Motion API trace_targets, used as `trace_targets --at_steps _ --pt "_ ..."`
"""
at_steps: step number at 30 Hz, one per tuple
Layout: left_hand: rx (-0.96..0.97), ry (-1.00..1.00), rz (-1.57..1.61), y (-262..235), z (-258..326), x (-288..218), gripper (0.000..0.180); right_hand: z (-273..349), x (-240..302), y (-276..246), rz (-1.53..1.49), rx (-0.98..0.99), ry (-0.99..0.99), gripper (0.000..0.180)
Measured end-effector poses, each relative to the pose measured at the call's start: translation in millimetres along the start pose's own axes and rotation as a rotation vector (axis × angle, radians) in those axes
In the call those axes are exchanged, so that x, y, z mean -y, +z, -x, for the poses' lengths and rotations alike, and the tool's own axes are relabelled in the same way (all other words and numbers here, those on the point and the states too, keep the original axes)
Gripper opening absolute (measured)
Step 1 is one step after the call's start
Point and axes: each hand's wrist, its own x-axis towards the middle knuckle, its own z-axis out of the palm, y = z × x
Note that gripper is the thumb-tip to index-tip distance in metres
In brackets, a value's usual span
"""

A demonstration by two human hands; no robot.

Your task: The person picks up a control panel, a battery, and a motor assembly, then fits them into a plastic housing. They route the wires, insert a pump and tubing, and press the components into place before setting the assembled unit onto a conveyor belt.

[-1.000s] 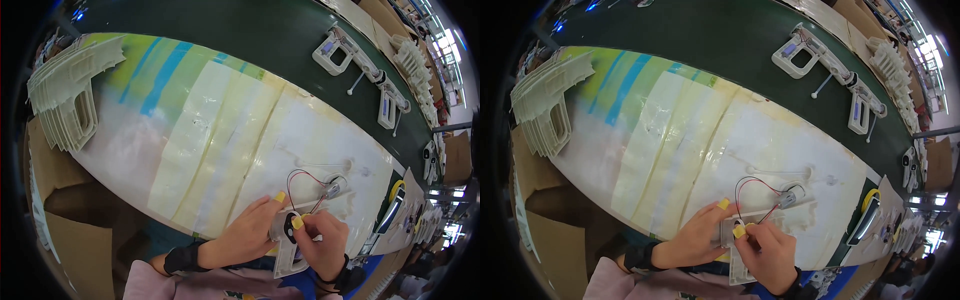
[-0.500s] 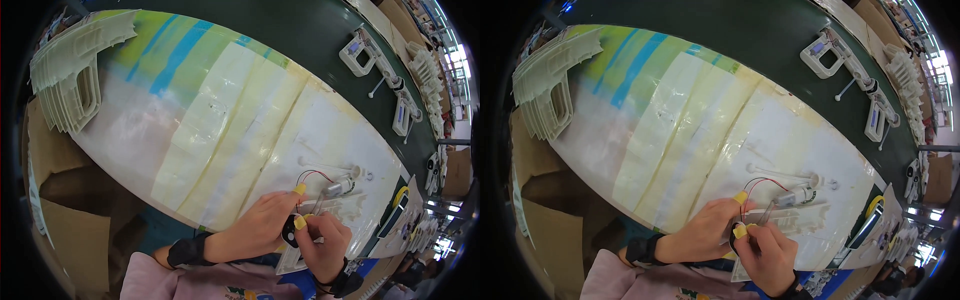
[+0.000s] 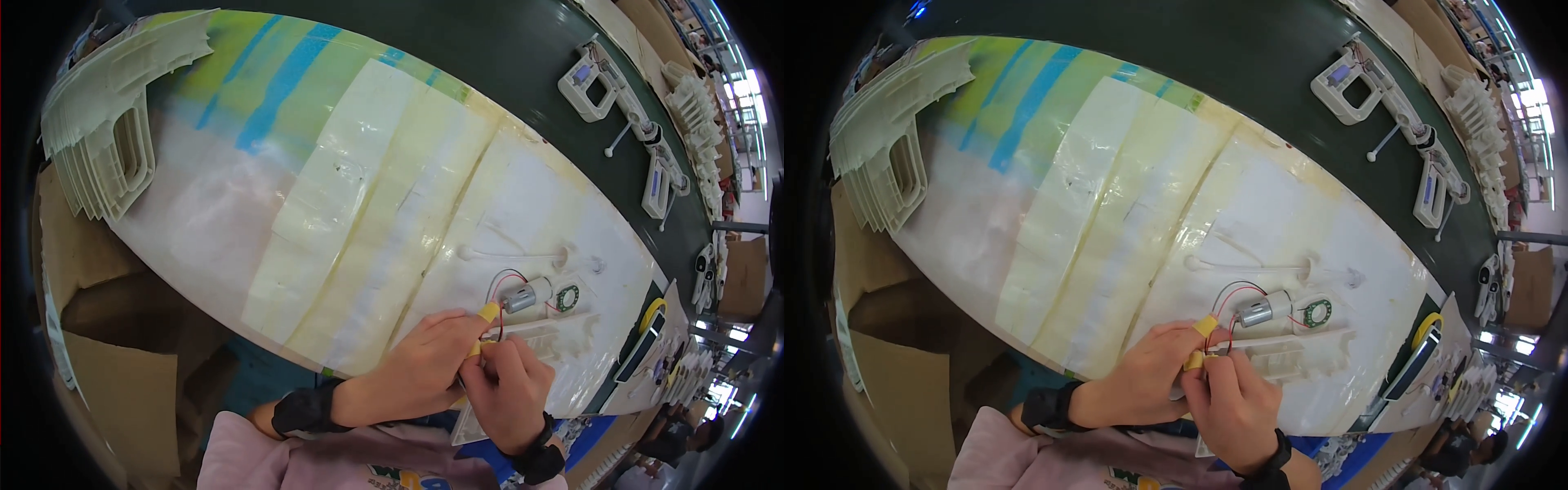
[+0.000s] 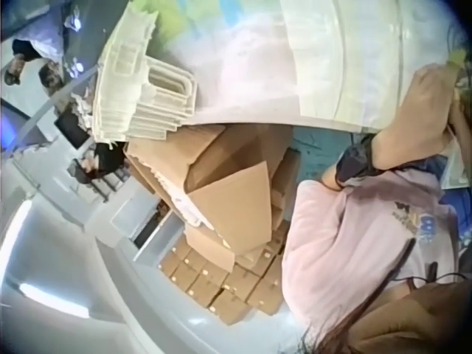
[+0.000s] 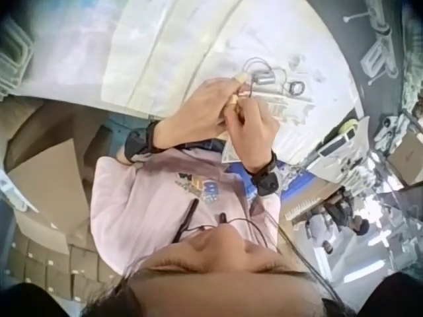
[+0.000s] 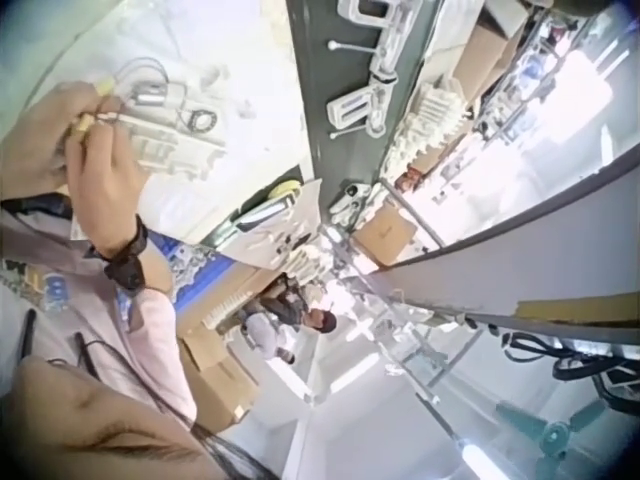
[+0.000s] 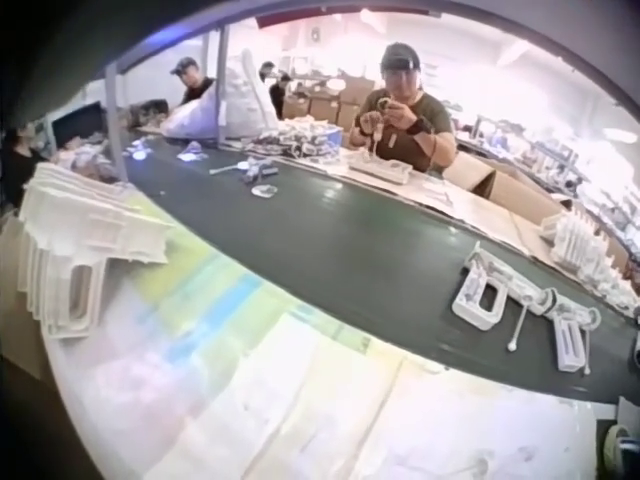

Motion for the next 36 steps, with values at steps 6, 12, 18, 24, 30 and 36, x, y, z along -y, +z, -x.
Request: trace_targets --at_steps 6,12,18,24,30,36 --pt "0.147 -0.034 0.036 -18.3 -5.5 -0.1 0.078 8.0 -23.0 -26.7 -0.511 0.032 0.205 0.020" --pt "0.174 -0.118 0.007 -19.4 -6.3 -2.3 0.076 55.9 -52.1 -65.4 -0.087 0.307 0.085 0.047" --pt "0.144 -0.169 -0.078 -16.0 -13.0 -6.7 0.077 75.9 -49.7 -47.9 0.254 0.203 -0.013 0.067" --pt "0.101 -0.276 0.018 -14.4 -4.2 -2.2 0.079 72.9 -56.4 -42.9 0.245 0.248 -0.040 0.058" --pt "0.100 -0.304 -0.009 -13.4 -9.0 -5.4 0.068 75.9 -64.4 -47.1 -0.116 0.181 0.061 0.040" --pt "0.024 -0.070 -0.125 -10.9 -7.9 -3.3 0.052 77.1 -53.9 -34.6 0.225 0.213 -0.018 0.041"
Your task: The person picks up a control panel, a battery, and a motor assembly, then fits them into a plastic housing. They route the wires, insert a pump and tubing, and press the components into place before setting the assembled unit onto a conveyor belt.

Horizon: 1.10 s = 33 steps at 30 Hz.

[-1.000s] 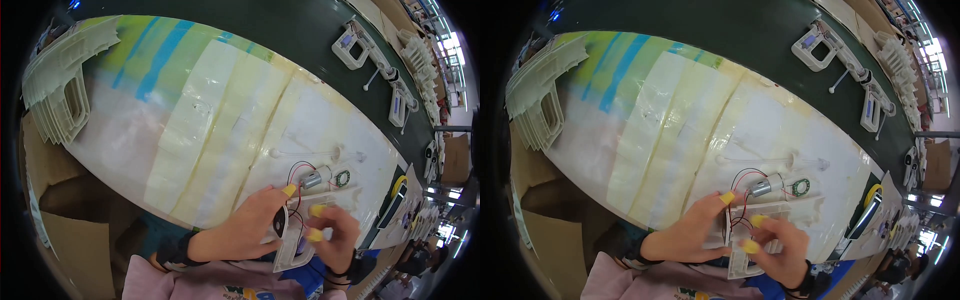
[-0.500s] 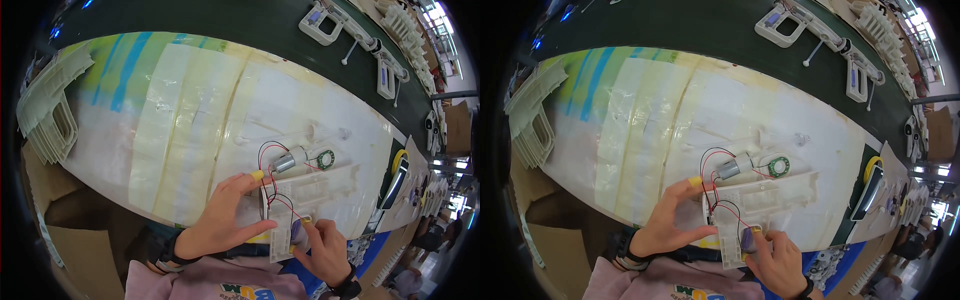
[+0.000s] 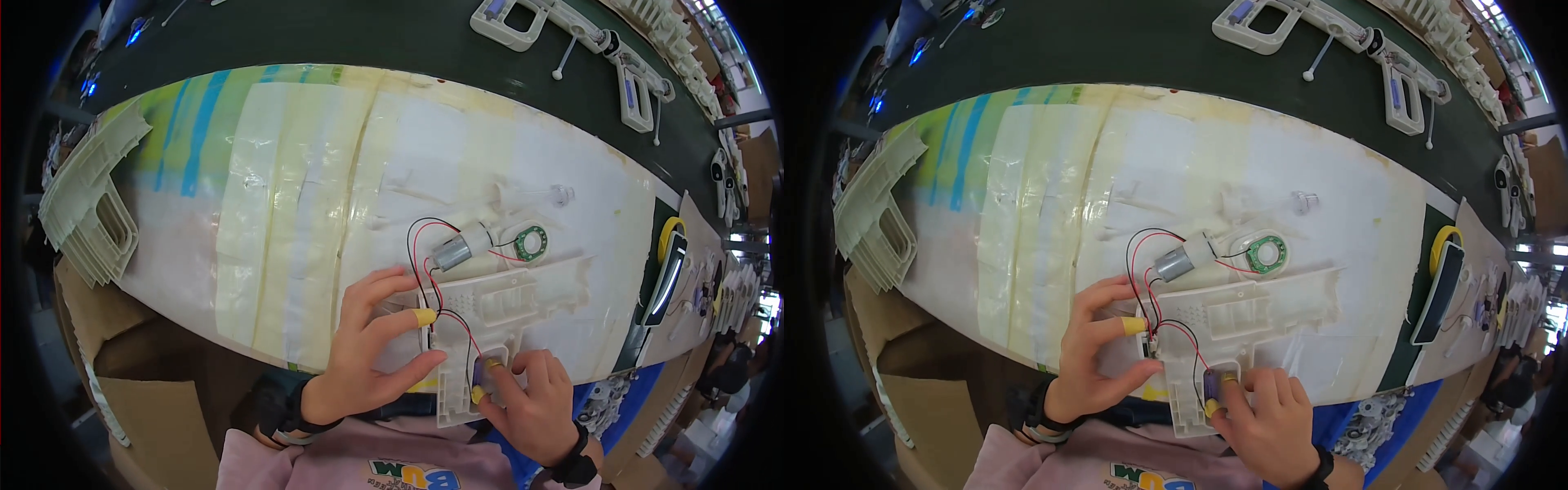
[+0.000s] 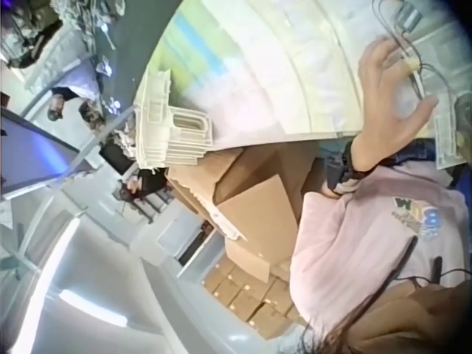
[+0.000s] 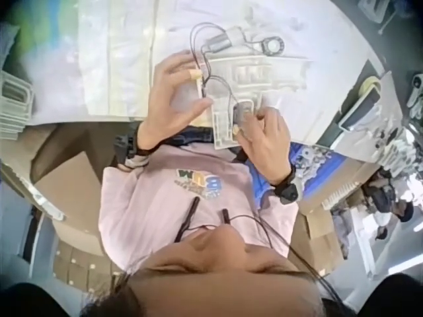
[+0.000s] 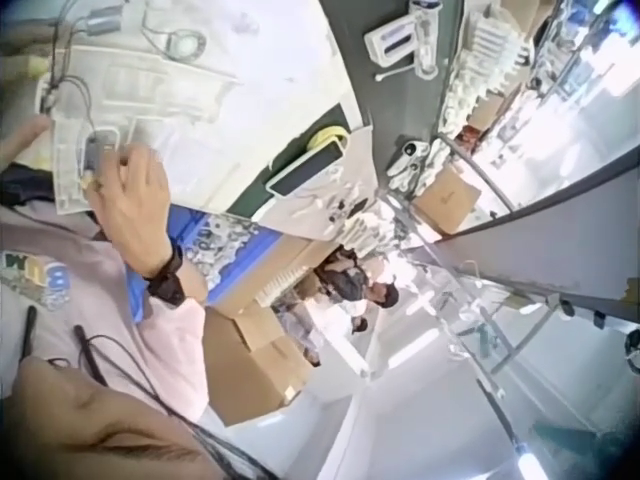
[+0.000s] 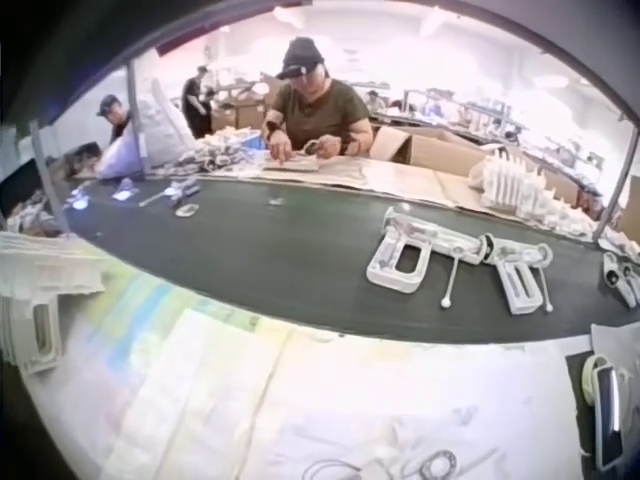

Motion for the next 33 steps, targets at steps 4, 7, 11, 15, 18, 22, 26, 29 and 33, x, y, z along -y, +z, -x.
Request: trace_targets --at_steps 4,7,11,15,18,22,26,29,33 --pt "0.090 0.013 -0.084 -3.9 -2.8 -1.8 0.047 -9.4 11.7 -11.7 0.017 0.064 0.006 0.044" --pt "0.098 0.006 -0.083 -2.5 -3.3 -3.2 0.047 -10.0 17.5 -9.5 0.062 0.093 0.046 0.044" --pt "0.110 0.000 -0.086 -1.9 -2.8 -2.1 0.047 -10.9 19.6 1.5 -0.043 -0.013 0.105 0.042" --pt "0.047 -0.037 -0.013 1.6 -2.0 -1.1 0.042 -12.2 23.0 7.9 -0.149 -0.113 0.180 0.041" --pt "0.045 -0.075 0.019 2.3 2.1 0.1 0.040 -11.0 27.3 7.7 -0.182 -0.147 0.222 0.040" --pt "0.110 -0.044 -0.070 2.6 -4.2 -0.3 0.036 -4.8 26.3 -0.5 -0.274 -0.253 0.261 0.041" --pt "0.180 -0.042 -0.114 -0.3 -4.6 2.3 0.035 13.2 19.5 6.6 -0.607 -0.261 0.270 0.049" --pt "0.117 -0.011 -0.068 3.1 -2.2 5.6 0.039 15.3 24.3 22.2 -0.431 -0.364 0.245 0.038" --pt "0.110 -0.014 -0.067 1.8 -3.0 3.7 0.040 6.2 17.2 26.2 -0.302 -0.360 0.079 0.041"
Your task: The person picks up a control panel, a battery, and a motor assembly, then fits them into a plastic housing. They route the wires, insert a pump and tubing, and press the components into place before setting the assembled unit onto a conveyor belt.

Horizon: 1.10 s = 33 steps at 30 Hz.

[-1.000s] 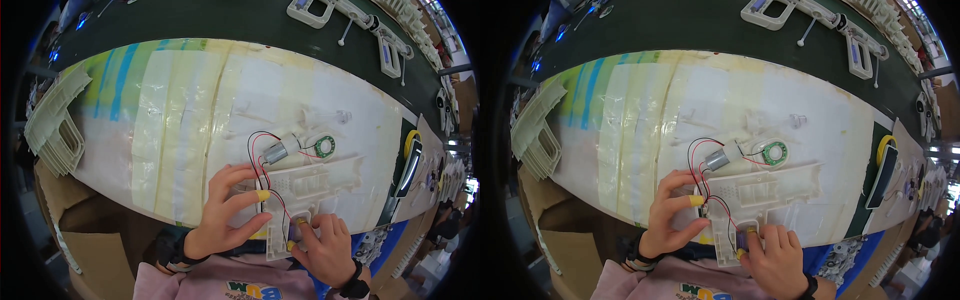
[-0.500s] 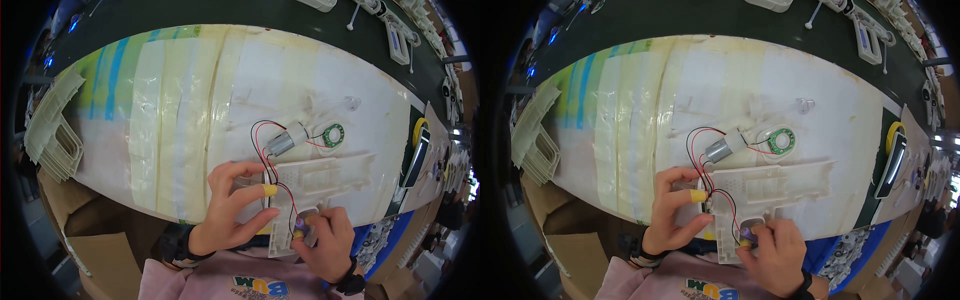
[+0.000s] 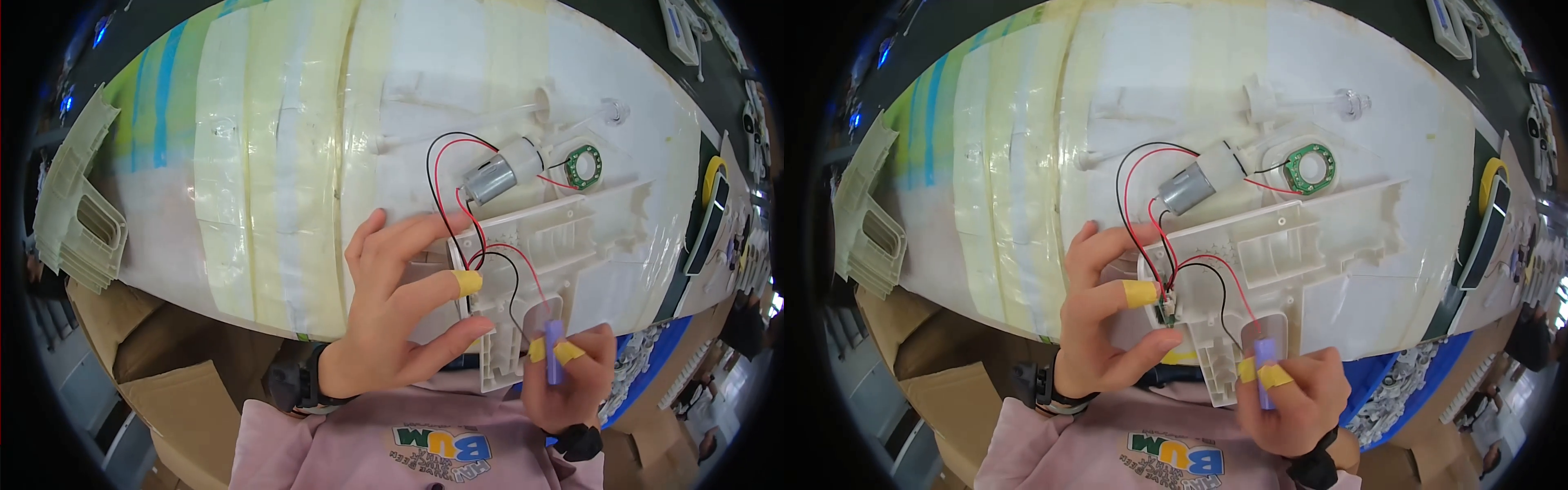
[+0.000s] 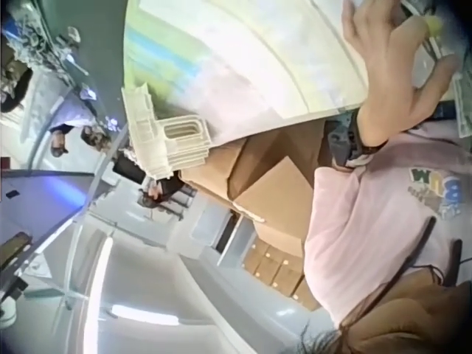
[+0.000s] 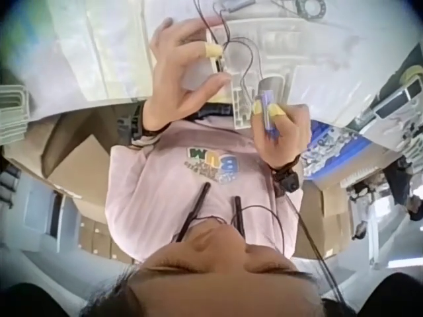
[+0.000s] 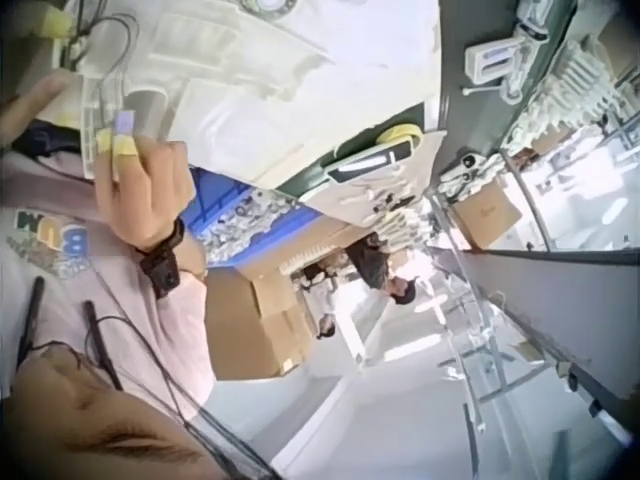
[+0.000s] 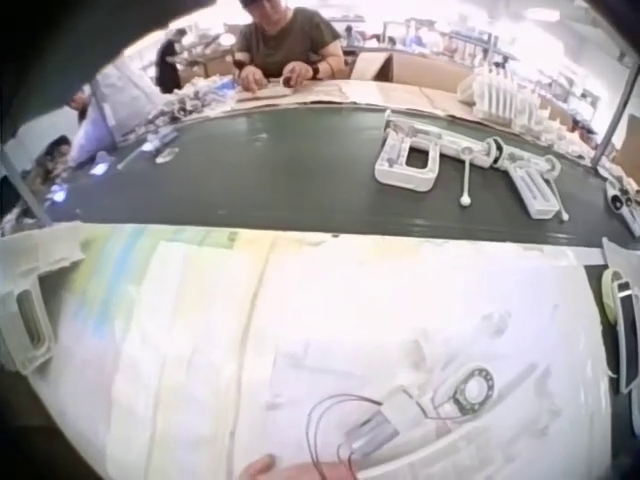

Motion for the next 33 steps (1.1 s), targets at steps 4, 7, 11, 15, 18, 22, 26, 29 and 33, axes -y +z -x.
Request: trace_targets --at_steps 4,7,11,15,18,22,26,29,33 --pt "-0.017 0.024 0.000 1.0 -0.9 1.3 0.041 3.5 -2.5 4.0 0.014 -0.129 0.014 0.042" --pt "-0.056 0.034 0.003 2.7 0.6 2.3 0.042 6.7 -8.5 10.0 0.016 -0.073 -0.111 0.042" --pt "-0.084 0.048 -0.013 2.2 1.9 2.6 0.043 11.6 -6.4 21.4 0.007 -0.011 -0.160 0.034" --pt "-0.083 0.053 -0.011 1.4 0.3 1.7 0.043 8.7 -6.4 13.7 0.010 0.025 -0.160 0.028" --pt "-0.078 0.047 -0.015 1.5 -1.1 -1.9 0.042 3.1 -9.3 5.9 -0.122 0.063 -0.090 0.026" --pt "-0.094 -0.004 0.004 2.6 -2.0 -4.2 0.039 -22.1 -11.3 7.4 -0.116 0.010 -0.153 0.033" --pt "-0.331 0.107 -0.147 13.8 20.9 -8.2 0.034 -46.4 -16.0 12.2 -0.147 0.043 -0.187 0.035" --pt "-0.244 0.324 -0.317 28.1 47.4 -16.8 0.034 -53.4 -18.7 9.0 -0.174 0.046 -0.203 0.034" --pt "-0.084 0.229 -0.363 43.5 45.9 -16.1 0.044 -61.8 -26.9 3.5 -0.161 0.160 -0.240 0.029"
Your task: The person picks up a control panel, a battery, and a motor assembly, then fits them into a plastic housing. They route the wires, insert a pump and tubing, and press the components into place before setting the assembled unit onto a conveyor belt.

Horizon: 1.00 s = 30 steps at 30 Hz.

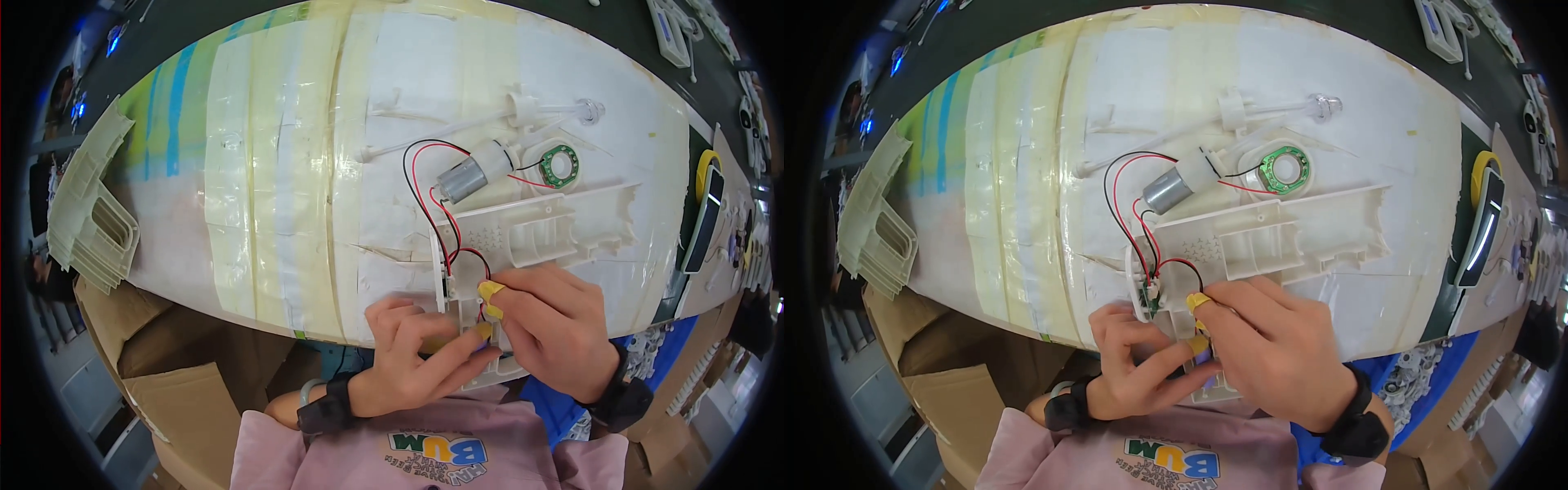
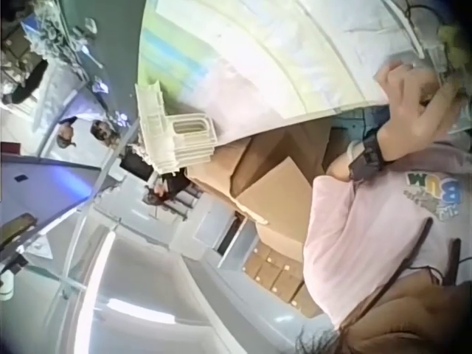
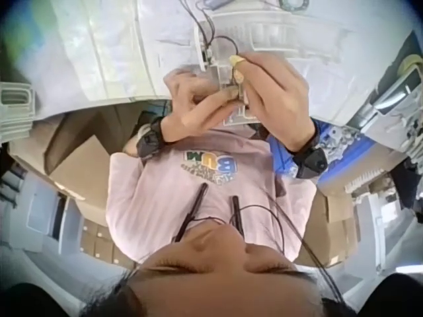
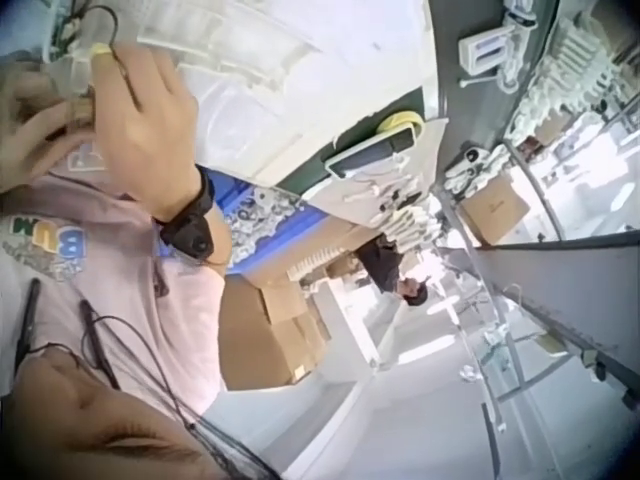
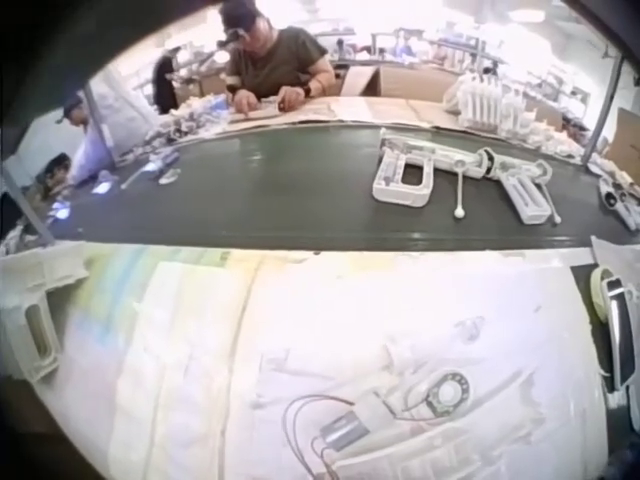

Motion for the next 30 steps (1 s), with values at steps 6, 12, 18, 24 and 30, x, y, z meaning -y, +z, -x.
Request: trace_targets --at_steps 6,12,18,24,30 --pt "-0.015 -0.117 -0.028 1.8 -9.0 0.1 0.047 -10.4 5.2 -9.3 0.090 0.064 0.053 0.027" --pt "-0.041 -0.082 -0.057 3.7 -10.4 2.9 0.038 -9.3 3.8 -14.4 0.083 0.104 0.029 0.028" --pt "-0.015 -0.080 -0.078 5.1 -10.4 2.5 0.036 -5.4 3.3 -16.1 0.059 0.069 0.062 0.027" --pt "-0.008 -0.058 -0.091 4.2 -10.1 2.6 0.034 -1.9 7.0 -16.2 0.111 0.067 0.075 0.026" --pt "0.000 -0.021 -0.115 1.2 -13.3 -0.4 0.035 -2.1 12.7 -9.9 0.148 0.048 0.114 0.023"
